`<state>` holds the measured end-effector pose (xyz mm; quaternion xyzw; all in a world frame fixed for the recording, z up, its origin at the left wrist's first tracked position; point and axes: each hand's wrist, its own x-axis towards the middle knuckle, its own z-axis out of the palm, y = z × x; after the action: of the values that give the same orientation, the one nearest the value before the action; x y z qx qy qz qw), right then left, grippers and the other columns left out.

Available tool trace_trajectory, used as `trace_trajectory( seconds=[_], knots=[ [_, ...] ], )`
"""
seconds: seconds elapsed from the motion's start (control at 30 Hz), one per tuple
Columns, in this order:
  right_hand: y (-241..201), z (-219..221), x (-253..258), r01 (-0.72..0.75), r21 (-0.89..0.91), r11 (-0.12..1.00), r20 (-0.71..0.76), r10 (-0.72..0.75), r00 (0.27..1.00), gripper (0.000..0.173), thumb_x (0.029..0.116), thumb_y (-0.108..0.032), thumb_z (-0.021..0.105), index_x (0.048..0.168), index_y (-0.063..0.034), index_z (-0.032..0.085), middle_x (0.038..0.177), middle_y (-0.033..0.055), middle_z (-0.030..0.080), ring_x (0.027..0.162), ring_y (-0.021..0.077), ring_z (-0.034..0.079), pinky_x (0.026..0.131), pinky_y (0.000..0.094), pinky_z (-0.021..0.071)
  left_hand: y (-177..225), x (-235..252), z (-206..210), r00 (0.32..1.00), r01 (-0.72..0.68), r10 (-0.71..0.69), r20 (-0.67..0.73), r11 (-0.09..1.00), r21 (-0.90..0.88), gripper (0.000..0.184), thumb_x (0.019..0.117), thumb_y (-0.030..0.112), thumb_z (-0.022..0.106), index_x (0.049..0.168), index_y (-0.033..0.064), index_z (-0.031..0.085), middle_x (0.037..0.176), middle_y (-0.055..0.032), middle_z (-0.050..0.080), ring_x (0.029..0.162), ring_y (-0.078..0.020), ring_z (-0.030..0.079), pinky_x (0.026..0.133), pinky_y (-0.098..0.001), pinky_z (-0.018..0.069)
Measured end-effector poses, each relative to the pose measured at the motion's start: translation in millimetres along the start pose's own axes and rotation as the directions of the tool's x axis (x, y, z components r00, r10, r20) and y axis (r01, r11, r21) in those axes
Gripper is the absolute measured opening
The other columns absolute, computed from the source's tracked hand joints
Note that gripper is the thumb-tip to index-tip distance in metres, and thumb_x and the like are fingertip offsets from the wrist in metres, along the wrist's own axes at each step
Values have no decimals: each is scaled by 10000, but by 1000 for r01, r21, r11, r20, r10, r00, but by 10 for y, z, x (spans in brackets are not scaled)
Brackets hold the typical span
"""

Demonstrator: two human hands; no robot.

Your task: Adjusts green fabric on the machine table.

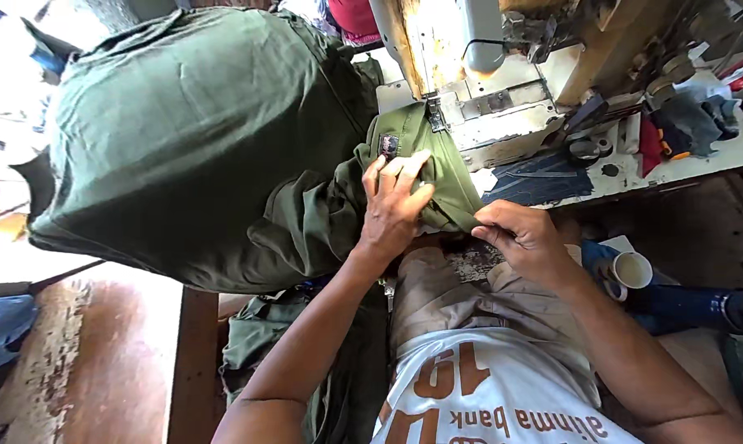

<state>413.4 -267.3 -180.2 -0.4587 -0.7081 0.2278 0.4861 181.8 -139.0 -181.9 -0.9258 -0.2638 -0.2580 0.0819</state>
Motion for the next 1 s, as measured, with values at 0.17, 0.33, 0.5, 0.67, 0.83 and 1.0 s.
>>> trace_trajectory(
  seconds=[0.17,0.33,0.5,0.67,0.83,1.0],
  knots=[
    [29,-4,-113,-49,86,995,-29,52,998,99,978,-91,682,1037,-37,740,1004,27,707,873,94,686,765,268,618,39,36,-368,990,-113,118,80,992,-59,42,904,82,667,910,67,706,1286,-76,696,1169,-292,649,1109,-561,399],
    [65,25,-126,-89,159,983,-85,104,991,95,967,-72,684,1028,-28,742,1006,37,715,858,101,685,750,265,613,-22,67,-382,982,-137,140,125,990,-31,276,957,43,571,1155,132,741,1221,-30,720,1139,-281,634,1088,-551,384],
    [138,96,17,-129,149,980,-128,148,981,86,978,-97,682,1005,-36,737,991,39,716,809,99,682,696,267,610,-176,229,-312,982,-159,155,110,987,30,253,983,37,523,1081,135,736,1219,-22,727,1129,-298,629,1068,-554,372],
    [238,160,236,-173,141,975,-161,195,967,85,988,-119,675,990,-54,729,923,27,694,706,86,632,603,253,561,-375,420,-309,979,-184,177,98,981,66,248,1006,49,498,1081,114,725,1214,-54,717,1142,-325,611,1059,-556,368],
    [351,247,506,-174,214,961,-208,219,953,108,980,-107,668,1029,-40,737,915,35,708,702,84,629,634,250,550,-647,590,-286,972,-215,204,113,973,87,270,1009,45,482,1128,113,715,1226,-67,706,1152,-343,595,1046,-556,371],
    [415,319,717,-141,265,954,-245,208,947,109,962,-69,678,1046,-23,729,885,42,713,684,79,626,634,248,546,-883,690,-254,966,-216,212,146,976,11,389,953,-2,505,1237,179,699,1281,-77,653,1164,-347,572,1059,-559,366]
  ],
)
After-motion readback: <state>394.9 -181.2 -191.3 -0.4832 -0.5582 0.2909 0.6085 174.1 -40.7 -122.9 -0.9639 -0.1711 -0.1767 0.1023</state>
